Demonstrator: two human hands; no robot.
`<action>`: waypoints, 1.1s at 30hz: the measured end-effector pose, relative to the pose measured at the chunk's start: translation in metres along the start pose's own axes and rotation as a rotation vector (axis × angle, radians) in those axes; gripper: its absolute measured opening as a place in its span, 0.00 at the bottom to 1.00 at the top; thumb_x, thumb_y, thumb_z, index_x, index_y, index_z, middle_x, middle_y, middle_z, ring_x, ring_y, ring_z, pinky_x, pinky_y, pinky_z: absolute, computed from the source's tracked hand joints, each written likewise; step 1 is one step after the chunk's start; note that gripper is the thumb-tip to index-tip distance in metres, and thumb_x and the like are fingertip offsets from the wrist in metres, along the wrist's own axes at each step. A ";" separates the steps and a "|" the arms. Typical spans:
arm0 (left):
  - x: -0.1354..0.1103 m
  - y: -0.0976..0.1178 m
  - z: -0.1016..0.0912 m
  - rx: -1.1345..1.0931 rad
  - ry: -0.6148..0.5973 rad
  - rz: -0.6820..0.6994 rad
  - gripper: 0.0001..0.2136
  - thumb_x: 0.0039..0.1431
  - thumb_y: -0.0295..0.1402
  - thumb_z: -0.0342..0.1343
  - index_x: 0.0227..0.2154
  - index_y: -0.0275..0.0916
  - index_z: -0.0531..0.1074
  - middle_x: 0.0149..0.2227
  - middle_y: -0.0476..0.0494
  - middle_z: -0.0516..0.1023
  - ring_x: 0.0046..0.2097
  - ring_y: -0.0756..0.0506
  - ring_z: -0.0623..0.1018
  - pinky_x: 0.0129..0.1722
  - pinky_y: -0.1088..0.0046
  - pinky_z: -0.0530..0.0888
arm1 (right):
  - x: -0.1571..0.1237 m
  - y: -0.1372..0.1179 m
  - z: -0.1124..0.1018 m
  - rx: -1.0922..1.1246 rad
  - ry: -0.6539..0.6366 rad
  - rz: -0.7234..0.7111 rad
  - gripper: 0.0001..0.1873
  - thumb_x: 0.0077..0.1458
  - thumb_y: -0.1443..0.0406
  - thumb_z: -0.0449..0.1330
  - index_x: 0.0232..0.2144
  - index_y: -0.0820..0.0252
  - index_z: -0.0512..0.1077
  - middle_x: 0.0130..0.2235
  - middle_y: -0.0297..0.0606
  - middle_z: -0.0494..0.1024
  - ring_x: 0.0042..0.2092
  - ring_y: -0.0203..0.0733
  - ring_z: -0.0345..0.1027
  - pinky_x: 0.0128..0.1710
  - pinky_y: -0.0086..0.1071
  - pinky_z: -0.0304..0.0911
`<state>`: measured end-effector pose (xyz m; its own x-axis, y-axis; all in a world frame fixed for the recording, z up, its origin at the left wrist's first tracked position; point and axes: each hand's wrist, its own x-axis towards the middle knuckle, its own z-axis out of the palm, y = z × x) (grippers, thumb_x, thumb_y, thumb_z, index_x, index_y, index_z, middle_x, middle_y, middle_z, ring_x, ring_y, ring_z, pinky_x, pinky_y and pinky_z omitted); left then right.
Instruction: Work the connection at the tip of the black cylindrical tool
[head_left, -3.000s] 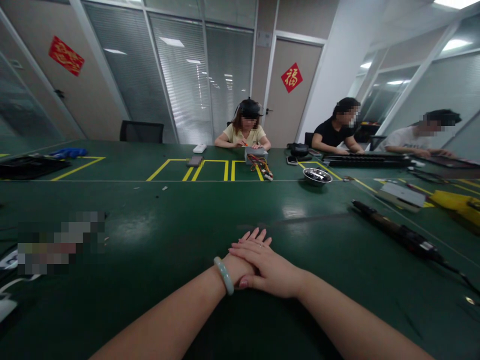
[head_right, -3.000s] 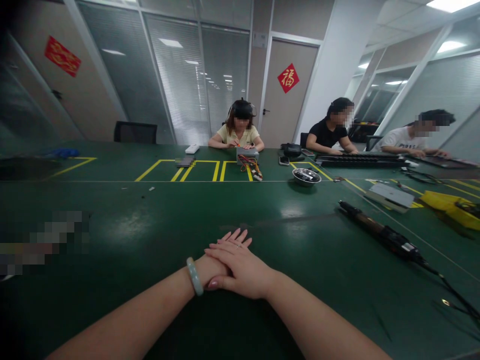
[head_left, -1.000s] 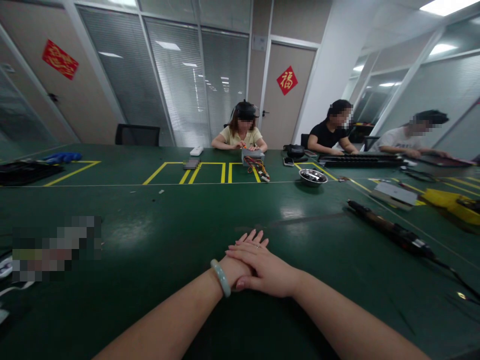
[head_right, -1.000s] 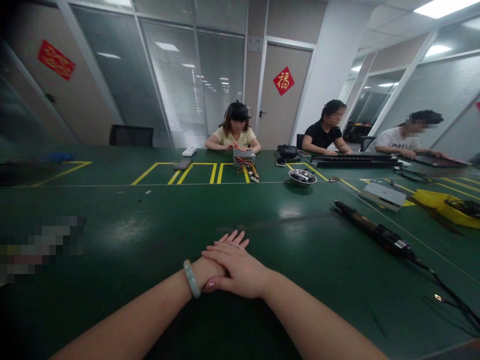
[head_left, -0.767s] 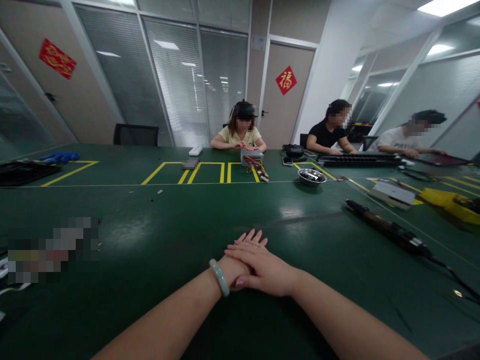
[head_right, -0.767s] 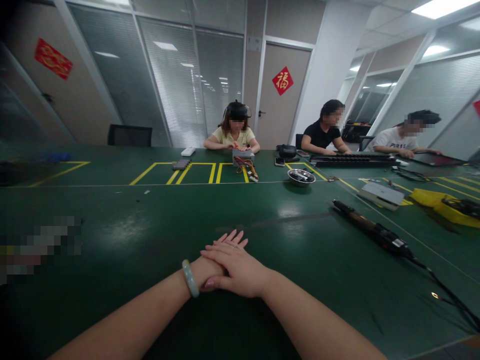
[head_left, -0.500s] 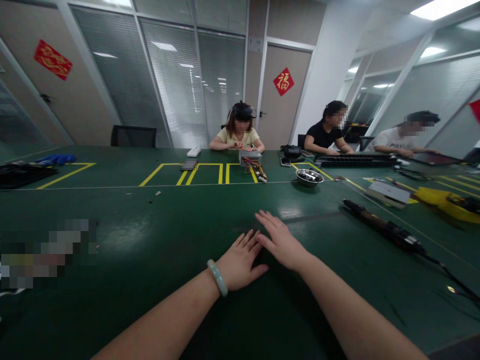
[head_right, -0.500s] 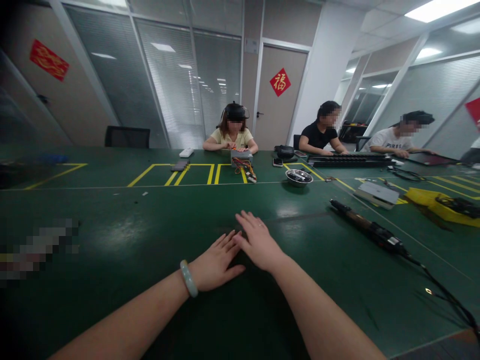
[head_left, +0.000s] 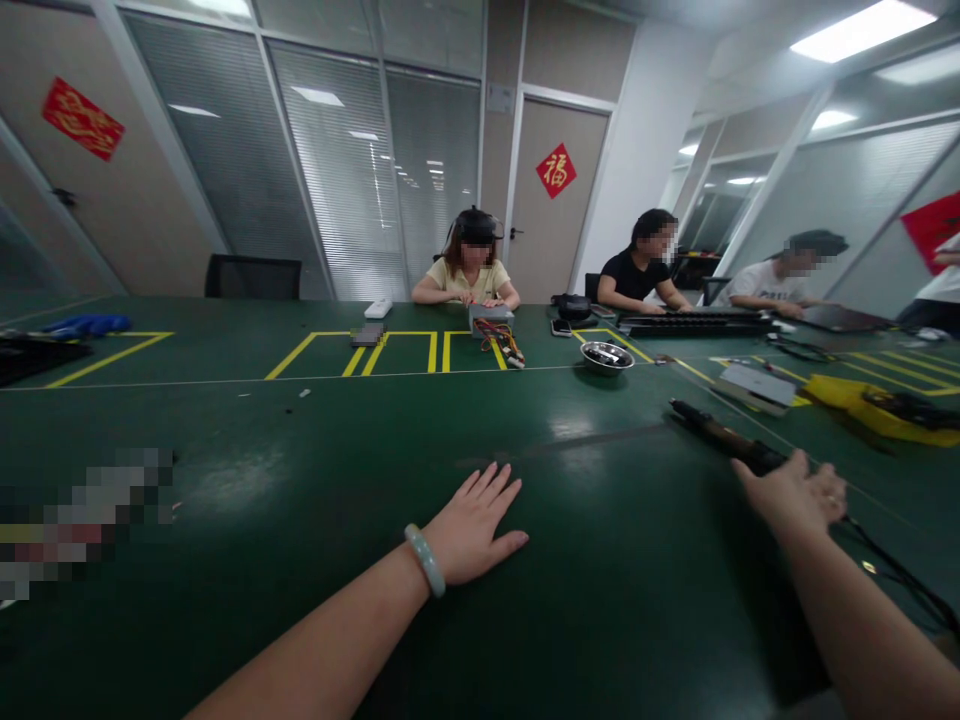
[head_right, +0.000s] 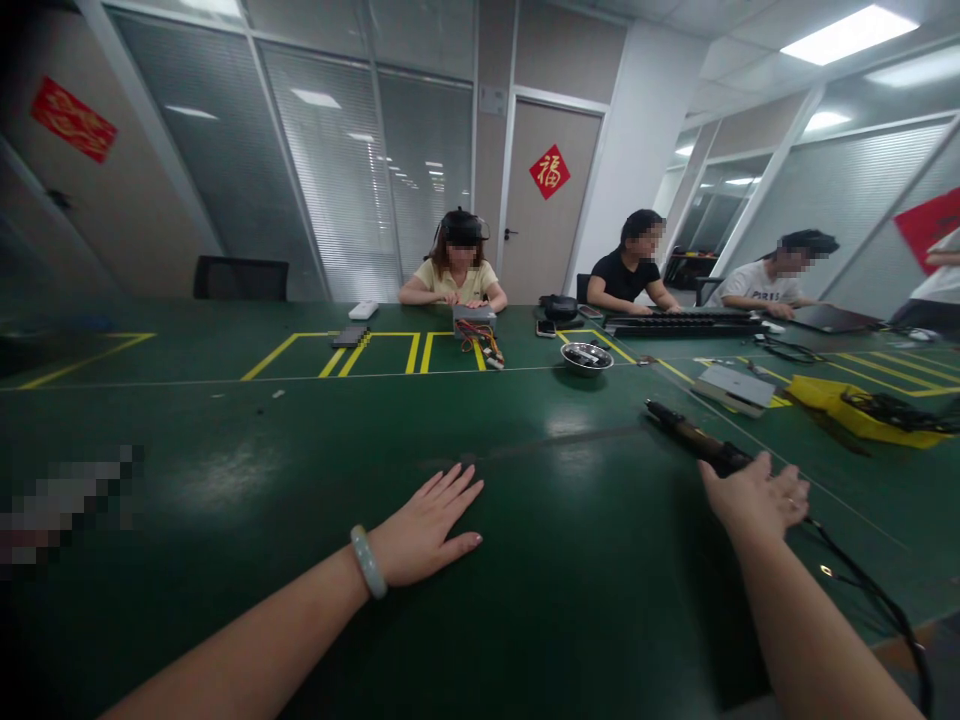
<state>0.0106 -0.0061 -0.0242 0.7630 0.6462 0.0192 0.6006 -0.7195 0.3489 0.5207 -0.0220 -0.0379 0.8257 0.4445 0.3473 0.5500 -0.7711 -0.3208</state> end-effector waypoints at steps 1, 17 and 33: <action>0.000 0.000 0.000 0.000 0.000 0.000 0.33 0.62 0.55 0.36 0.65 0.46 0.39 0.67 0.46 0.35 0.67 0.39 0.40 0.63 0.56 0.45 | 0.007 0.013 0.003 -0.008 -0.012 0.003 0.52 0.47 0.38 0.48 0.64 0.64 0.45 0.64 0.59 0.42 0.65 0.65 0.32 0.60 0.53 0.36; 0.001 0.002 0.001 0.015 0.007 -0.003 0.32 0.63 0.54 0.37 0.65 0.47 0.38 0.67 0.46 0.35 0.67 0.41 0.41 0.64 0.58 0.44 | 0.060 0.060 0.013 0.019 -0.209 -0.017 0.43 0.42 0.38 0.54 0.57 0.49 0.62 0.52 0.59 0.67 0.53 0.69 0.59 0.43 0.57 0.50; -0.012 0.049 -0.036 -0.046 0.160 0.138 0.16 0.66 0.41 0.43 0.49 0.45 0.70 0.48 0.47 0.75 0.49 0.45 0.73 0.50 0.65 0.68 | 0.021 0.041 -0.013 0.140 -0.277 0.008 0.39 0.48 0.41 0.50 0.55 0.57 0.65 0.49 0.60 0.71 0.50 0.70 0.63 0.42 0.59 0.55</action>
<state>0.0223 -0.0403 0.0260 0.7871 0.5775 0.2168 0.4790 -0.7937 0.3749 0.5590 -0.0507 -0.0321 0.8223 0.5607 0.0971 0.5393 -0.7136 -0.4472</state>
